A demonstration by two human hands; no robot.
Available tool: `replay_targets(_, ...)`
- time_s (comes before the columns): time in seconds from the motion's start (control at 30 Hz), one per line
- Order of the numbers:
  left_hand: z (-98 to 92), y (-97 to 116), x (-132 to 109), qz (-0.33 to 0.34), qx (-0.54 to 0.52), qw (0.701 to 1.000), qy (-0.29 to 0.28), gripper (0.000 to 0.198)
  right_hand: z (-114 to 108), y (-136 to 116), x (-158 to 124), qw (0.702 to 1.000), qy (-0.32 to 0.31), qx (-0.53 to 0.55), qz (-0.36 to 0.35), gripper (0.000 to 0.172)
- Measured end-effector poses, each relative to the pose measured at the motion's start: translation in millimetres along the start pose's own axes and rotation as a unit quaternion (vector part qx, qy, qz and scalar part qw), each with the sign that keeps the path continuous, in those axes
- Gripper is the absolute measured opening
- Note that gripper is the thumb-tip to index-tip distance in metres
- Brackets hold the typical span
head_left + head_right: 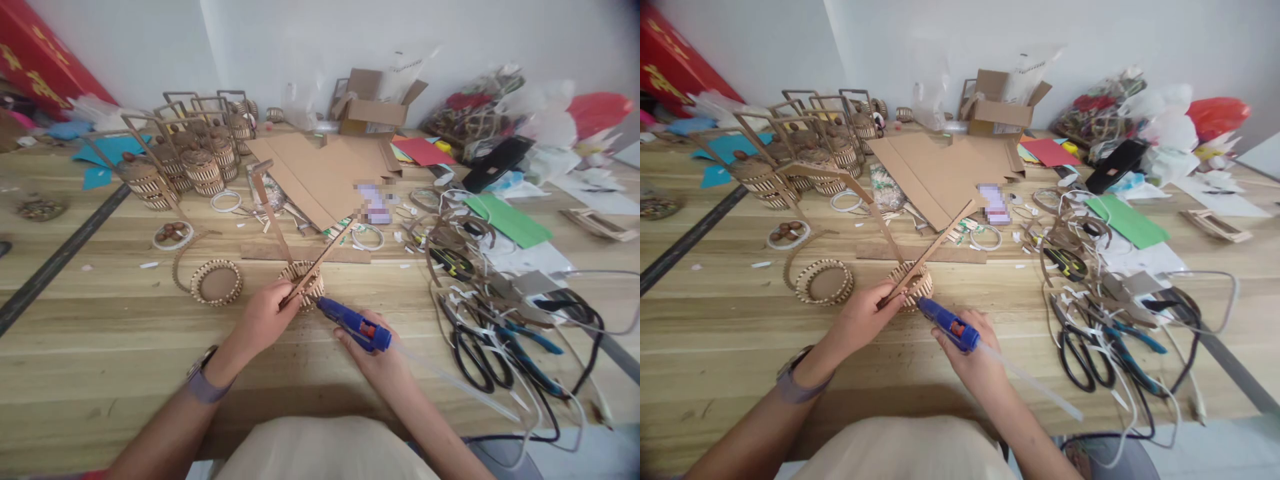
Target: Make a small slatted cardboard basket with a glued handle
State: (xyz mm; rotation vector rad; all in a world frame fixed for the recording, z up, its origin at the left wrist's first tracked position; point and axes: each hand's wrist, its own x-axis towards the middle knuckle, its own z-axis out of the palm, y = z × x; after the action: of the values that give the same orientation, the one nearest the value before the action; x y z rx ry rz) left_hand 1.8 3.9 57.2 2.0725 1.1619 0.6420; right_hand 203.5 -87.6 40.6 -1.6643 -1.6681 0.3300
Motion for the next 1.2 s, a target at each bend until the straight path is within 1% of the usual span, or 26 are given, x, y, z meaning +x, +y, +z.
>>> replay_targets(0.07, -0.3, 0, 0, 0.004, 0.002, 1.000, 0.002, 0.026, -1, 4, -2, 1.000, -0.001, -0.001, 0.002, 0.032)
replay_targets(0.13, 0.2, -2, 0, 0.014, 0.011, 1.000, 0.005, 0.027, -3, 10, -5, 0.999, -0.006, 0.010, 0.030, 0.031)
replay_targets(0.2, 2.3, -4, 0, 0.031, 0.031, 0.999, 0.011, 0.028, -9, 16, -6, 0.994, -0.009, 0.053, 0.099, 0.031)
replay_targets(0.23, 3.9, -6, 1, 0.040, 0.045, 0.998, 0.014, 0.028, -14, 19, -6, 0.985, -0.013, 0.089, 0.148, 0.031)
replay_targets(0.27, 5.8, -8, 1, 0.048, 0.060, 0.997, 0.017, 0.027, -19, 22, -5, 0.970, -0.017, 0.134, 0.200, 0.032)
replay_targets(0.3, 8.0, -10, 1, 0.054, 0.075, 0.996, 0.018, 0.026, -25, 25, -4, 0.948, -0.031, 0.191, 0.252, 0.034)
replay_targets(0.33, 10.3, -12, 1, 0.058, 0.088, 0.994, 0.021, 0.025, -31, 28, -2, 0.919, -0.056, 0.251, 0.298, 0.039)
replay_targets(0.37, 12.5, -13, 1, 0.061, 0.097, 0.993, 0.021, 0.024, -37, 30, 0, 0.884, -0.093, 0.310, 0.338, 0.044)
replay_targets(0.43, 16.0, -15, 1, 0.066, 0.100, 0.993, 0.020, 0.024, -47, 36, 2, 0.808, -0.166, 0.407, 0.391, 0.052)
replay_targets(0.47, 17.0, -15, 1, 0.070, 0.092, 0.993, 0.021, 0.023, -50, 40, 2, 0.780, -0.191, 0.437, 0.405, 0.052)
replay_targets(0.5, 17.5, -15, 1, 0.075, 0.079, 0.994, 0.024, 0.022, -52, 44, 2, 0.764, -0.204, 0.454, 0.412, 0.050)
replay_targets(0.53, 17.4, -14, 1, 0.079, 0.063, 0.994, 0.029, 0.020, -53, 48, 1, 0.759, -0.205, 0.462, 0.410, 0.047)
replay_targets(0.63, 14.5, -11, 1, 0.090, 0.029, 0.993, 0.065, 0.019, -50, 58, -2, 0.778, -0.185, 0.458, 0.387, 0.041)
replay_targets(0.7, 11.9, -8, 1, 0.093, 0.021, 0.993, 0.074, 0.020, -48, 60, -3, 0.789, -0.172, 0.450, 0.382, 0.041)
replay_targets(0.83, 9.1, -2, 0, 0.094, 0.010, 0.994, 0.049, 0.018, -49, 53, 0, 0.798, -0.166, 0.432, 0.386, 0.043)
replay_targets(0.97, 6.4, 4, -2, 0.092, 0.012, 0.995, 0.040, 0.019, -53, 53, 2, 0.820, -0.181, 0.396, 0.371, 0.047)
replay_targets(1.0, 4.9, 6, -3, 0.086, 0.008, 0.996, 0.032, 0.022, -54, 56, 3, 0.831, -0.191, 0.380, 0.359, 0.048)
replay_targets(1.03, 3.3, 9, -4, 0.076, 0.002, 0.997, 0.024, 0.025, -56, 58, 4, 0.850, -0.199, 0.347, 0.342, 0.049)
replay_targets(1.07, 2.1, 13, -6, 0.062, -0.007, 0.998, 0.014, 0.028, -58, 59, 4, 0.879, -0.196, 0.295, 0.319, 0.050)
replay_targets(1.1, 1.6, 17, -9, 0.047, -0.018, 0.999, 0.003, 0.031, -59, 60, 5, 0.914, -0.178, 0.227, 0.287, 0.051)
replay_targets(1.13, 2.3, 22, -12, 0.032, -0.029, 0.999, -0.011, 0.032, -61, 58, 6, 0.946, -0.146, 0.154, 0.246, 0.051)
replay_targets(1.17, 4.6, 28, -15, 0.023, -0.039, 0.999, -0.026, 0.034, -62, 53, 7, 0.968, -0.116, 0.093, 0.201, 0.049)
replay_targets(1.2, 8.5, 34, -19, 0.020, -0.045, 0.998, -0.045, 0.035, -61, 47, 7, 0.980, -0.102, 0.060, 0.160, 0.046)
